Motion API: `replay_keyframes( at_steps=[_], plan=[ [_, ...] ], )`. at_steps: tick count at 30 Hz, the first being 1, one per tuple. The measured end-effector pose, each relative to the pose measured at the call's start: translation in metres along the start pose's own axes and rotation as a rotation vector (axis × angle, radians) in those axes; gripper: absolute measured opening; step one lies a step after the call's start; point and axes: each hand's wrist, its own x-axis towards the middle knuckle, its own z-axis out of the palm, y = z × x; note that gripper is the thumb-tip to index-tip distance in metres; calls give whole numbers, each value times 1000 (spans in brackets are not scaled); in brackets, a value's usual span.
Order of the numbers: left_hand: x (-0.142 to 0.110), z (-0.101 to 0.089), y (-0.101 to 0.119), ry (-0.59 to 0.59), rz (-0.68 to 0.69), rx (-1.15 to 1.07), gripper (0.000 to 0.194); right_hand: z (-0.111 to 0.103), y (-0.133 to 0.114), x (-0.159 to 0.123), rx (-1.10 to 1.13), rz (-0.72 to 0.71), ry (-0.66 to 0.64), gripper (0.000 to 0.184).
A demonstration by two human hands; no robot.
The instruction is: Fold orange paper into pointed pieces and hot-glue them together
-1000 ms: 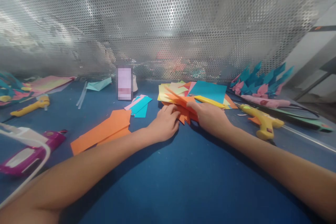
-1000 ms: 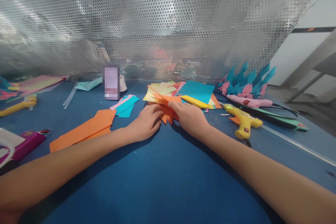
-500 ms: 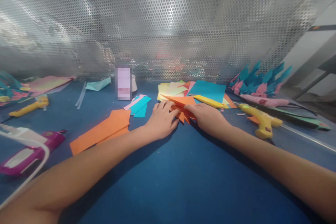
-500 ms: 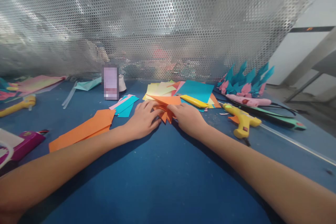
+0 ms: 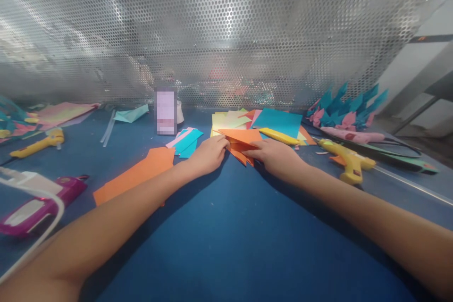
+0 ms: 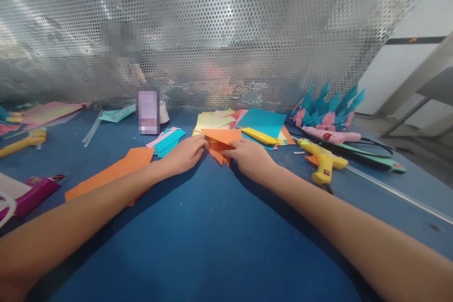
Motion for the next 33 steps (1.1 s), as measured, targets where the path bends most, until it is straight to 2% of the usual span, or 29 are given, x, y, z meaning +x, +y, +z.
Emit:
replay_keyframes(
  at_steps=[3, 7, 14, 21, 29, 33],
  plan=[
    [-3, 2, -5, 38, -11, 32, 20, 1, 0, 0, 20, 11, 8, 52],
    [2, -2, -17, 104, -3, 77, 30, 1, 0, -1, 30, 16, 22, 54],
    [18, -7, -30, 51, 25, 174, 18, -2, -4, -3, 24, 44, 37, 54],
    [1, -5, -20, 19, 31, 164, 21, -2, -6, -2, 36, 56, 35, 51],
    [-7, -6, -8, -31, 75, -43, 33, -6, -8, -3, 64, 38, 60, 53],
    [-8, -2, -4, -49, 28, -173, 34, -8, -9, -1, 60, 31, 171, 42]
  ],
)
